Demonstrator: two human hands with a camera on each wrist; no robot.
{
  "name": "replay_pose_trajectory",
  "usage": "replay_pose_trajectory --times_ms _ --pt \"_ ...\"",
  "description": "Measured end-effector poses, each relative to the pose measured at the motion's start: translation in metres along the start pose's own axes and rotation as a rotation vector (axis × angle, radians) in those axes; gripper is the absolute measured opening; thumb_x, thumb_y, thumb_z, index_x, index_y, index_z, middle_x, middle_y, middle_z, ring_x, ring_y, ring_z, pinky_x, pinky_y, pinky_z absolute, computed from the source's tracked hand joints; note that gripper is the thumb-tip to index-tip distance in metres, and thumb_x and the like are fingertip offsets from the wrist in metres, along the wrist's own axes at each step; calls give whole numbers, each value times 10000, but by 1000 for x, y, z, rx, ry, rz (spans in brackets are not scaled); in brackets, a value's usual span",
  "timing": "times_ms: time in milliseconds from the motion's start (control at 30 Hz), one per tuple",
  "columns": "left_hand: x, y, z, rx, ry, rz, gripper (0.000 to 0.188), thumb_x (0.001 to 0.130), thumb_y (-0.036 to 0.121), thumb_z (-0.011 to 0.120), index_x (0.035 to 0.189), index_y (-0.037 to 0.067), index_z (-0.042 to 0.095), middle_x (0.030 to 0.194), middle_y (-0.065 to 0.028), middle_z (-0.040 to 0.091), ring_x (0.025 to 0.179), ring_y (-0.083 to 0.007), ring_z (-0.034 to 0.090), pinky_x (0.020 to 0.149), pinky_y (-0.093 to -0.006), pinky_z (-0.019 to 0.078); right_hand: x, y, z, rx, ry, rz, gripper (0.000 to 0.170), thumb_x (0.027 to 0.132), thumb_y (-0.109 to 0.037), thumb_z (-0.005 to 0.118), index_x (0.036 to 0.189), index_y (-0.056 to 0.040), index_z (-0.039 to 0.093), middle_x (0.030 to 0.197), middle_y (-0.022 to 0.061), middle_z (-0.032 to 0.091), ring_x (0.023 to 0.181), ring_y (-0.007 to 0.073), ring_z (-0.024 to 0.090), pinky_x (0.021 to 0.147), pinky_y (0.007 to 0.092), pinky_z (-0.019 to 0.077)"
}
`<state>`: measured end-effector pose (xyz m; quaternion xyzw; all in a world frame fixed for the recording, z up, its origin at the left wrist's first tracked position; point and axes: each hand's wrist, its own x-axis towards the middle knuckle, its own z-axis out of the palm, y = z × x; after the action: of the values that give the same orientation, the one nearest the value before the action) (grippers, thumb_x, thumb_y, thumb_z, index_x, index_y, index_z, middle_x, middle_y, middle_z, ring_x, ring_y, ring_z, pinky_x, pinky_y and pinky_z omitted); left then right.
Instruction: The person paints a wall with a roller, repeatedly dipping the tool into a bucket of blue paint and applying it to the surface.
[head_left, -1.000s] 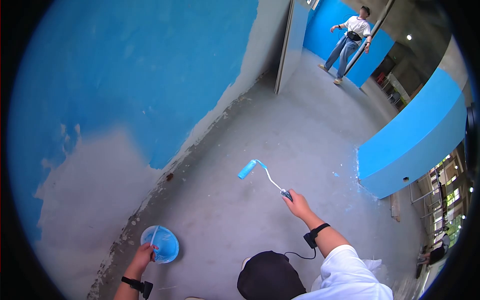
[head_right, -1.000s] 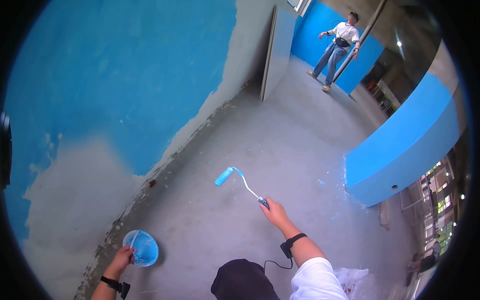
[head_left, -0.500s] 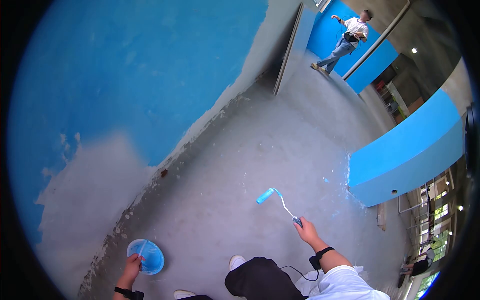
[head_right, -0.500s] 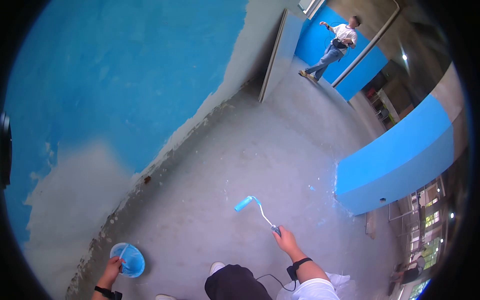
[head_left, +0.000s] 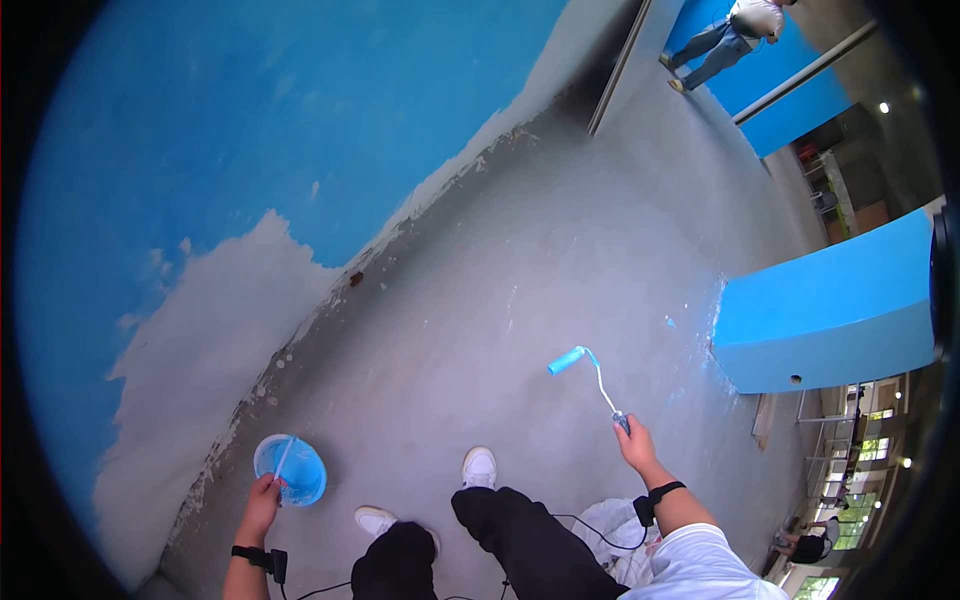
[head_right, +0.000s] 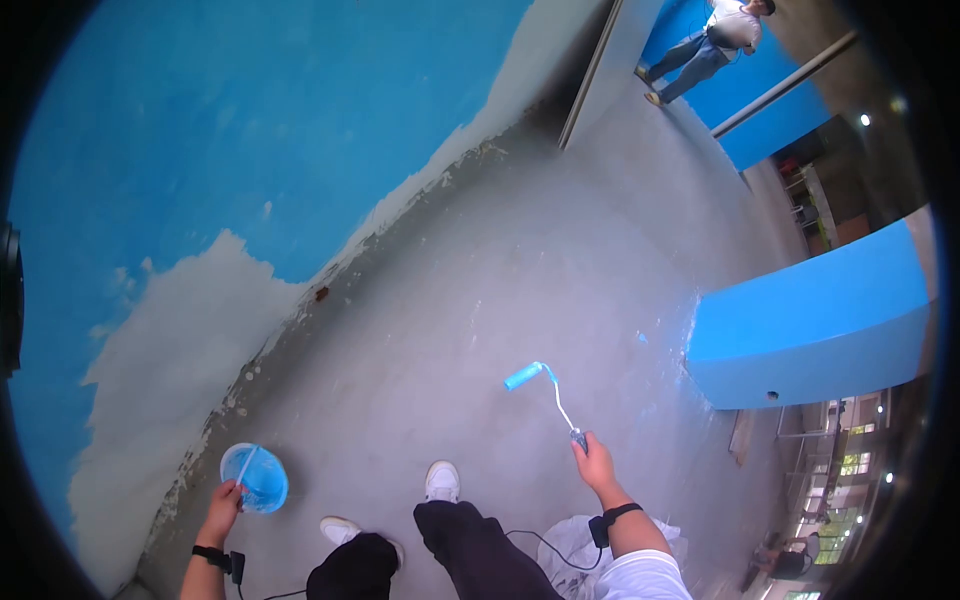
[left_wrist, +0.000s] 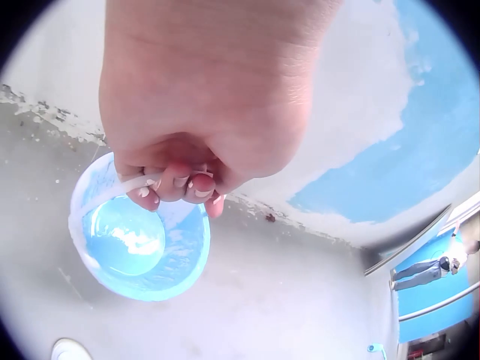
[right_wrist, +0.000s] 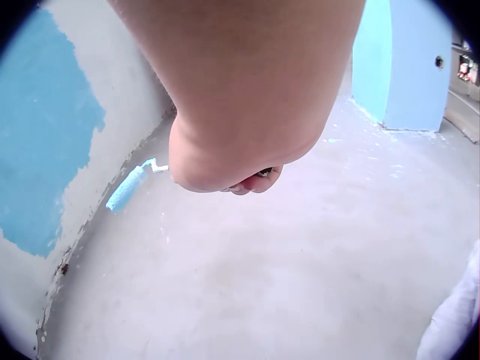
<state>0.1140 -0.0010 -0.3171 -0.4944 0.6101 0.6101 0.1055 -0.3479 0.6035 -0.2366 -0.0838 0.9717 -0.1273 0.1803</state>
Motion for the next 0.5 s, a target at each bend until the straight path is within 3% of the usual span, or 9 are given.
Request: replay_pose_trajectory --times_ms 500 --pt "-70 47 14 107 2 -181 218 1002 174 500 859 86 640 638 21 494 572 -92 456 540 -275 383 -42 -37 -66 126 -60 51 268 956 -279 602 1008 -21 553 755 224 620 730 427 622 637 453 474"
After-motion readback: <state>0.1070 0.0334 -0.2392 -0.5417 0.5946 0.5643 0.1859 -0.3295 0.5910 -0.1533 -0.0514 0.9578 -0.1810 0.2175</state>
